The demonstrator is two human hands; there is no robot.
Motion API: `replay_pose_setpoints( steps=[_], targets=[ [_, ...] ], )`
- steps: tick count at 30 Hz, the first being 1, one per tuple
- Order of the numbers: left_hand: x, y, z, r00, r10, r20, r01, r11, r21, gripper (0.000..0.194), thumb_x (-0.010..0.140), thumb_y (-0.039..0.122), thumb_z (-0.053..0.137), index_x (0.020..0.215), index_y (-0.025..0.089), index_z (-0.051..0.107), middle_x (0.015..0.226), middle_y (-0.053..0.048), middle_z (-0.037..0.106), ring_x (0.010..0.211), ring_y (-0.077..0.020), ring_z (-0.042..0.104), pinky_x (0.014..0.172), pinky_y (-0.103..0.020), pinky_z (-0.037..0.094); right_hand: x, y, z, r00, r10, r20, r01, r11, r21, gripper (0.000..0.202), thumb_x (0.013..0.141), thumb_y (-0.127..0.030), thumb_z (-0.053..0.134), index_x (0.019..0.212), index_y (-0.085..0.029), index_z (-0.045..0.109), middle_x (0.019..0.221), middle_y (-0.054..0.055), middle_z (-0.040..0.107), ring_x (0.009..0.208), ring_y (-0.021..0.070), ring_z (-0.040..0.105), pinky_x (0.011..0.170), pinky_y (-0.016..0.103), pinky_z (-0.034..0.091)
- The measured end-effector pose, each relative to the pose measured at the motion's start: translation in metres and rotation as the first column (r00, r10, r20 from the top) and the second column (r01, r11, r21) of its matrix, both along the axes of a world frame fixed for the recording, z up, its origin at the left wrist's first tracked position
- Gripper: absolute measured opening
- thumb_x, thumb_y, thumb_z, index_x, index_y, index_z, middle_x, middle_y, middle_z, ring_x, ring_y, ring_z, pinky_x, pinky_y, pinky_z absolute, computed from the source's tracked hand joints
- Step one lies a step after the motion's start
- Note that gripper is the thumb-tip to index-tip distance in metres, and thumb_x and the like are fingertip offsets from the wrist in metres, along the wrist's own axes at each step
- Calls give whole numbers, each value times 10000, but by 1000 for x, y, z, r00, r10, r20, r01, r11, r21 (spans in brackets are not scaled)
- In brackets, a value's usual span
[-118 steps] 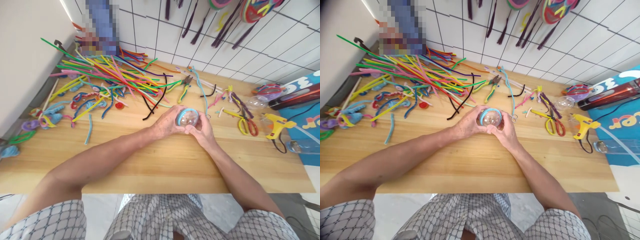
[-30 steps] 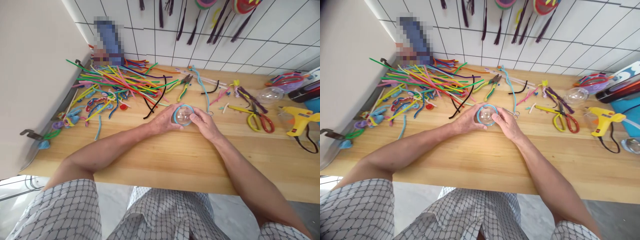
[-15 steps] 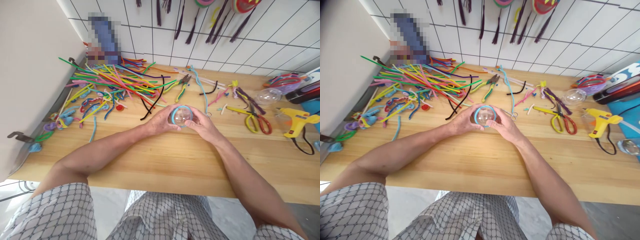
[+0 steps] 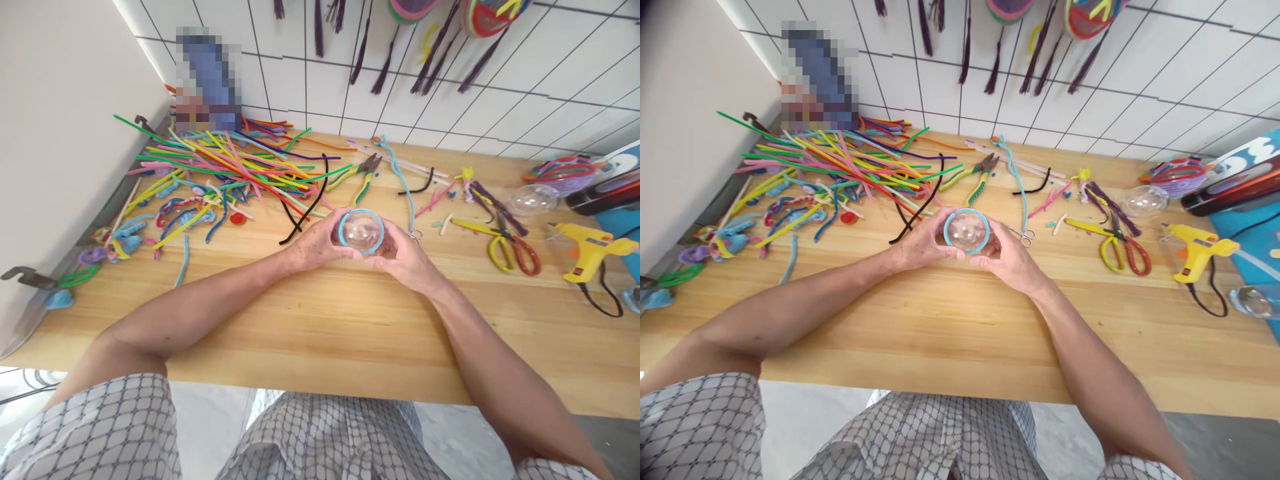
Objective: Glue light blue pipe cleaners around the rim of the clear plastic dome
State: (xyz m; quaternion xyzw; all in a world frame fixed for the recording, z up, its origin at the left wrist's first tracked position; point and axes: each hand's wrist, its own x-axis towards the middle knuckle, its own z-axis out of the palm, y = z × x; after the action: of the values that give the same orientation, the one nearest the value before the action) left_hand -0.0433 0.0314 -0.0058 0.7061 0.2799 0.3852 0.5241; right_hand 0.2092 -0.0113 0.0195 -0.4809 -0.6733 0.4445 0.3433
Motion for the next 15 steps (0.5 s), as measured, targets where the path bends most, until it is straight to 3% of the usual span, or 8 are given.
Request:
replay_pose_setpoints(
  steps=[3,6,9,15],
  targets=[
    [0,1,-1,999,0,48,2,999,-45,1046,690,650,1034,1517,205,573,1518,-185,708,1421,-365,712,1231,-501,563,-2,-3,5,999,48,-11,-48,999,-18,1014,762,-747,949,1590,-279,599,1461,141,738,1174,334,768,989,486,665],
    [-1,1,0,999,-6,48,9,998,-60,1039,678,615,1052,1509,211,578,1507,-175,716,1410,-361,718,1232,-499,562,-4,-4,7,986,60,-156,-71,995,-69,823,884,-778,829,1532,-305,642,1500,118,740,1338,346,732,1138,511,621],
    [-1,0,1,999,6,38,-3,998,-63,1027,661,569,1070,1502,223,593,1519,-161,712,1434,-364,702,1254,-494,543,-4,-4,8,985,27,-168,-42,996,-83,707,926,-725,818,1489,-321,675,1518,94,739,1380,338,716,1192,520,596],
    [1,1,-1,996,3,94,9,991,-134,991,667,511,1073,1487,224,595,1498,-161,719,1399,-359,721,1218,-497,570,4,-2,10,987,80,-138,-99,986,-134,884,871,-632,915,1621,-319,568,1553,105,713,1385,331,711,1160,505,614]
  ],
)
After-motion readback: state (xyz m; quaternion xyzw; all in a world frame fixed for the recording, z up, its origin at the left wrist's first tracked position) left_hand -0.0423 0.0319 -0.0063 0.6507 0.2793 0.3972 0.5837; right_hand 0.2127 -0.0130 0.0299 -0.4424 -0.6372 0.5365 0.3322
